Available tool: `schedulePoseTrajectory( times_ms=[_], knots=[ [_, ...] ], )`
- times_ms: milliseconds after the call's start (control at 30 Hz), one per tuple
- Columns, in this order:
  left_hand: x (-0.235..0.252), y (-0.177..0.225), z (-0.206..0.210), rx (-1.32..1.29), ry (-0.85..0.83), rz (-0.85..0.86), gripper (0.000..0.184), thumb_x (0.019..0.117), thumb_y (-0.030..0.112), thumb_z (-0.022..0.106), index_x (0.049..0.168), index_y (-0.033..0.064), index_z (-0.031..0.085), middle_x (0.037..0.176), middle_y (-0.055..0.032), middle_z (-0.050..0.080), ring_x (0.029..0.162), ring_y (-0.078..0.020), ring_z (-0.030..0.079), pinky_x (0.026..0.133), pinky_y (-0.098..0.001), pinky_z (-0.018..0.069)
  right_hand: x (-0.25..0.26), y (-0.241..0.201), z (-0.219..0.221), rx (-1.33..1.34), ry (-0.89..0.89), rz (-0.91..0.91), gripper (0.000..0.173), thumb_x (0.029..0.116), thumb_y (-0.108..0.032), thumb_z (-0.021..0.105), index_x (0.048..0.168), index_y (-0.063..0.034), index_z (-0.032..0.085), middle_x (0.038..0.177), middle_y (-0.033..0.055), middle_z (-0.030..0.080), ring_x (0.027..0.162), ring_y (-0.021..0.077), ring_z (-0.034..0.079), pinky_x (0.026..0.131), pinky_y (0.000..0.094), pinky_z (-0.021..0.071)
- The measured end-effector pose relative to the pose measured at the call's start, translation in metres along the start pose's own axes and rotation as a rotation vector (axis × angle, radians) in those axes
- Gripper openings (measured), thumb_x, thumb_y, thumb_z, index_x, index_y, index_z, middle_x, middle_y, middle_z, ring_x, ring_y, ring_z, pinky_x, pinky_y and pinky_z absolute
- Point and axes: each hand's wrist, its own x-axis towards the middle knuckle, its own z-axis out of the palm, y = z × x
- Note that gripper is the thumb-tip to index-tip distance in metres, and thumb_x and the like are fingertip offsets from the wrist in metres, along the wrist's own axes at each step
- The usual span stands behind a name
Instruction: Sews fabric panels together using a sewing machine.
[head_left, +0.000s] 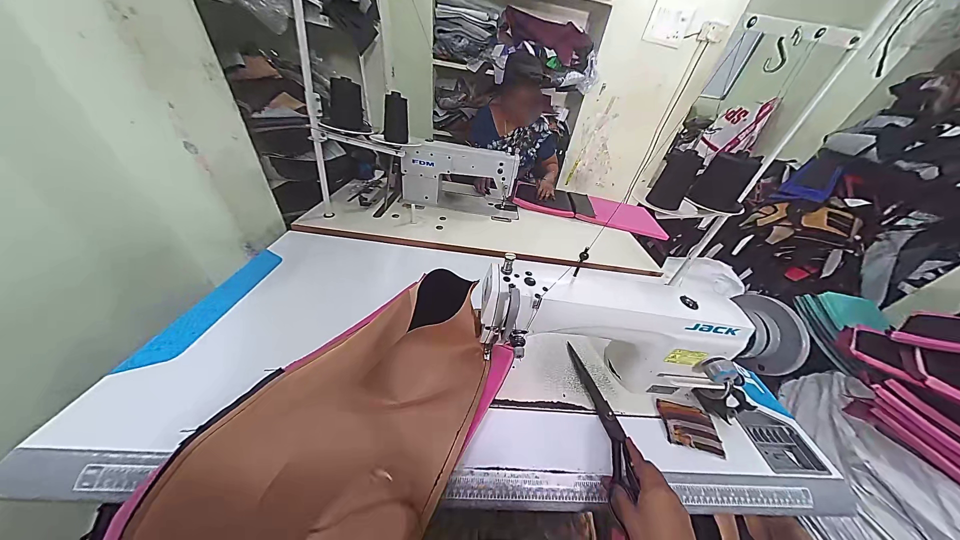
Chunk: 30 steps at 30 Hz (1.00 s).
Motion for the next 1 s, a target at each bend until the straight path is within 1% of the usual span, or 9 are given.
schedulePoseTrajectory(
  times_ms=[100, 167, 233, 300, 367, 467, 567, 667, 1000],
  knots=[
    [-0.018, -0.034, -0.024, 0.120, 0.261, -0.437, 0.022, 0.0971, 0.008, 0.063, 0.110, -0.0086, 0.071, 0.121, -0.0334, 0.066, 0.118, -0.0561, 0.059, 0.100, -0.0714, 0.0430, 0.014, -0.009, -0.003, -0.107, -0.008, 0.011, 0.072, 0.0874, -0.014, 0.076, 0.151, 0.0016, 0.046, 0.131, 0.0304, 0.062, 0.110, 0.0463, 0.067, 0.094, 0.0601, 0.0521],
    [-0.027, -0.044, -0.041, 0.155, 0.306, -0.631, 0.035, 0.0985, 0.020, 0.066, 0.121, -0.0063, 0.069, 0.129, -0.0336, 0.062, 0.125, -0.0555, 0.055, 0.103, -0.0710, 0.0409, 0.020, -0.017, -0.008, -0.192, -0.022, -0.012, 0.067, 0.0889, -0.017, 0.077, 0.148, 0.0019, 0.051, 0.135, 0.0312, 0.060, 0.122, 0.0484, 0.060, 0.102, 0.0592, 0.0481],
    [-0.026, -0.042, -0.056, 0.099, 0.232, -0.746, 0.045, 0.1043, 0.035, 0.059, 0.127, -0.0032, 0.067, 0.139, -0.0293, 0.059, 0.136, -0.0484, 0.050, 0.114, -0.0645, 0.0333, 0.020, -0.021, -0.006, -0.245, 0.143, -0.134, 0.047, 0.0870, -0.011, 0.077, 0.129, 0.0058, 0.067, 0.123, 0.0344, 0.065, 0.120, 0.0549, 0.058, 0.096, 0.0651, 0.0489],
    [-0.012, -0.046, -0.048, -0.013, 0.347, -0.652, 0.048, 0.1059, 0.034, 0.057, 0.130, -0.0064, 0.065, 0.134, -0.0330, 0.061, 0.132, -0.0494, 0.054, 0.114, -0.0636, 0.0348, 0.018, -0.032, -0.003, -0.216, 0.327, -0.285, 0.034, 0.0842, -0.001, 0.075, 0.117, 0.0065, 0.073, 0.114, 0.0343, 0.067, 0.114, 0.0564, 0.061, 0.087, 0.0673, 0.0510],
    [0.013, -0.057, -0.032, -0.138, 0.369, -0.634, 0.058, 0.1072, 0.039, 0.052, 0.145, -0.0044, 0.052, 0.145, -0.0314, 0.053, 0.138, -0.0472, 0.050, 0.115, -0.0612, 0.0351, 0.011, -0.054, 0.010, -0.129, 0.333, -0.462, 0.031, 0.0855, -0.001, 0.071, 0.116, 0.0039, 0.074, 0.115, 0.0299, 0.069, 0.112, 0.0504, 0.065, 0.092, 0.0628, 0.0530],
    [0.049, -0.097, 0.011, -0.075, 0.563, -0.588, 0.069, 0.0962, 0.046, 0.068, 0.143, -0.0026, 0.055, 0.143, -0.0321, 0.053, 0.136, -0.0512, 0.049, 0.111, -0.0675, 0.0373, -0.011, -0.089, 0.058, 0.008, 0.249, -0.789, 0.035, 0.0835, -0.005, 0.070, 0.118, -0.0022, 0.075, 0.119, 0.0182, 0.072, 0.112, 0.0380, 0.069, 0.092, 0.0522, 0.0578],
    [0.062, -0.099, 0.003, -0.107, 0.448, -0.626, 0.065, 0.0931, 0.045, 0.073, 0.134, -0.0042, 0.060, 0.140, -0.0304, 0.057, 0.137, -0.0483, 0.048, 0.116, -0.0654, 0.0311, -0.022, -0.110, 0.104, 0.024, 0.264, -1.095, 0.041, 0.0832, -0.006, 0.065, 0.124, -0.0082, 0.072, 0.134, 0.0116, 0.067, 0.122, 0.0297, 0.066, 0.096, 0.0436, 0.0566],
    [0.065, -0.100, -0.008, -0.120, 0.336, -0.574, 0.047, 0.1003, 0.035, 0.067, 0.120, -0.0077, 0.064, 0.127, -0.0279, 0.064, 0.129, -0.0444, 0.055, 0.114, -0.0615, 0.0333, -0.024, -0.121, 0.122, -0.033, 0.249, -1.161, 0.047, 0.0804, -0.006, 0.068, 0.127, -0.0081, 0.071, 0.138, 0.0105, 0.066, 0.126, 0.0305, 0.063, 0.101, 0.0438, 0.0544],
    [0.077, -0.097, -0.012, -0.131, 0.447, -0.645, 0.042, 0.1044, 0.025, 0.061, 0.126, -0.0107, 0.060, 0.126, -0.0318, 0.064, 0.121, -0.0485, 0.061, 0.102, -0.0642, 0.0456, -0.030, -0.130, 0.140, -0.129, 0.250, -1.185, 0.083, 0.0667, -0.039, 0.077, 0.137, 0.0023, 0.061, 0.146, 0.0180, 0.059, 0.137, 0.0364, 0.054, 0.108, 0.0580, 0.0441]
  ],
)
